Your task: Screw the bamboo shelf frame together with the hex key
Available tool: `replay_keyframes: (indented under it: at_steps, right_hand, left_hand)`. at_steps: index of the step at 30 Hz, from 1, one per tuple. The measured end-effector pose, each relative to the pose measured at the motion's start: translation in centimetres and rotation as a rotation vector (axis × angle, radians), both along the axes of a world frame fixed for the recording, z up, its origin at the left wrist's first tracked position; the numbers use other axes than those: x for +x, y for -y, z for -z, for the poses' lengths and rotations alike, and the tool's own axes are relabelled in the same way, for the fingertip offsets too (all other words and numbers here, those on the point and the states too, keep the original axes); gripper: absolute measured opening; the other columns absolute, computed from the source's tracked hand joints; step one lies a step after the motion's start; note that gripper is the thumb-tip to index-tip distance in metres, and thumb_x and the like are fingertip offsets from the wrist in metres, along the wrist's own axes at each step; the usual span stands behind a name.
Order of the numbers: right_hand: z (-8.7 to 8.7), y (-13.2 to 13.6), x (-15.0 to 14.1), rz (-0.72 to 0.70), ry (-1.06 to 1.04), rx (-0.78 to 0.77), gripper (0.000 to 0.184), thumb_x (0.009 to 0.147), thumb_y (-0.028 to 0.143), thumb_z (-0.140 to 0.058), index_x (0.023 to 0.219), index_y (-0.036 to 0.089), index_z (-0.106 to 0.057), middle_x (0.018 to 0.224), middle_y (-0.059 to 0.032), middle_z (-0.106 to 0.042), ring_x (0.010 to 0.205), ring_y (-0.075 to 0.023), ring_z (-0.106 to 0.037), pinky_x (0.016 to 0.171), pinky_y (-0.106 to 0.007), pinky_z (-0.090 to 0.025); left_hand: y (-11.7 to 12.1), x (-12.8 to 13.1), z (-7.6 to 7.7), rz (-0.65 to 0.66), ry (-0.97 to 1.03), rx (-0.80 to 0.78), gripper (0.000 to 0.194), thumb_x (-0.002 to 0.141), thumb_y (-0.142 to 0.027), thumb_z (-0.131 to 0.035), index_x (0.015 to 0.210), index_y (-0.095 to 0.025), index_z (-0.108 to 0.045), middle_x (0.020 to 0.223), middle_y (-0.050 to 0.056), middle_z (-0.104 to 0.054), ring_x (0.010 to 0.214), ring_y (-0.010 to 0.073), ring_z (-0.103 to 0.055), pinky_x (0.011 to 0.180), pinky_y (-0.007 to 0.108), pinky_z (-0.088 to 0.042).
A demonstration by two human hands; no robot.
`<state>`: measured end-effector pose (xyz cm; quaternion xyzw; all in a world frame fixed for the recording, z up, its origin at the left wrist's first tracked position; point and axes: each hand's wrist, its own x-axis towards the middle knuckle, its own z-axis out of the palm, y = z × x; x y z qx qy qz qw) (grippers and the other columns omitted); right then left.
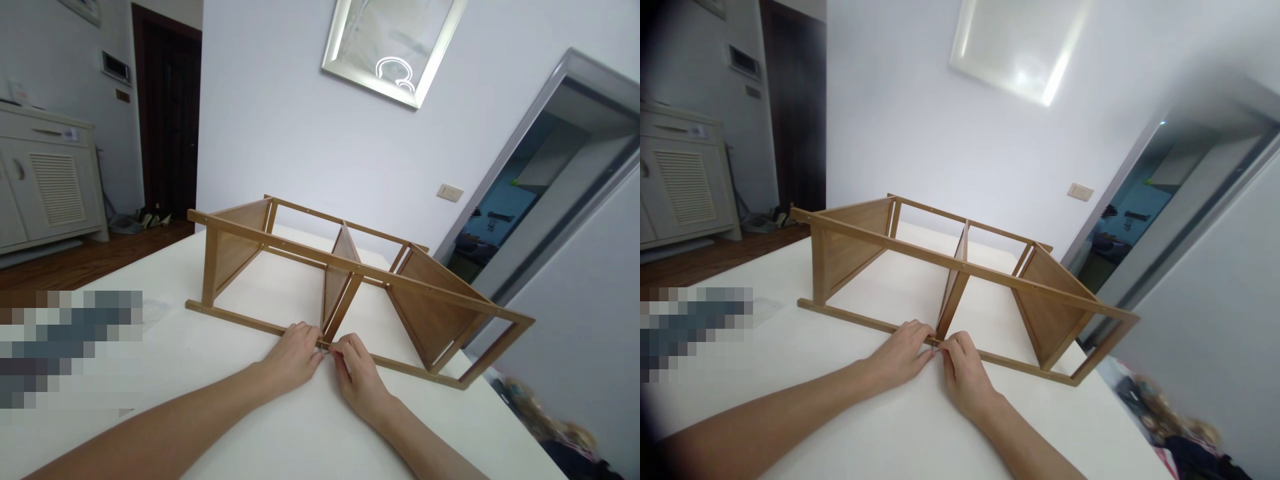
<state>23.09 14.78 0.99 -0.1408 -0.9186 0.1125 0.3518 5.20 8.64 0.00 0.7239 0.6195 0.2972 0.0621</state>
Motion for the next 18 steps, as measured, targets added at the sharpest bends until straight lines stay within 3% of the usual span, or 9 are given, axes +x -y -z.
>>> replay_keyframes:
  at_steps: [4, 18]
  right_hand:
    - [0.24, -0.21, 0.06, 0.031, -0.039, -0.027, 0.019, 0.094, 0.006, -0.043, 0.096, 0.022, -0.054, 0.088, -0.0050, -0.054, 0.081, -0.0183, -0.056, 0.070, -0.033, -0.051]
    - [0.21, -0.50, -0.62, -0.017, -0.103, 0.010, 0.019, 0.094, 0.008, -0.047, 0.101, 0.023, -0.056, 0.090, -0.0059, -0.059, 0.083, -0.0183, -0.059, 0.071, -0.033, -0.054]
  left_hand:
    - [0.05, 0.01, -0.03, 0.004, 0.009, 0.000, 0.017, 0.090, -0.024, -0.051, 0.104, -0.017, -0.057, 0.105, 0.009, -0.066, 0.104, 0.0268, -0.057, 0.094, 0.042, -0.044]
    - [0.17, 0.05, -0.28, 0.011, 0.001, 0.001, 0.017, 0.089, -0.021, -0.050, 0.104, -0.017, -0.058, 0.105, 0.010, -0.066, 0.105, 0.0274, -0.057, 0.094, 0.043, -0.043]
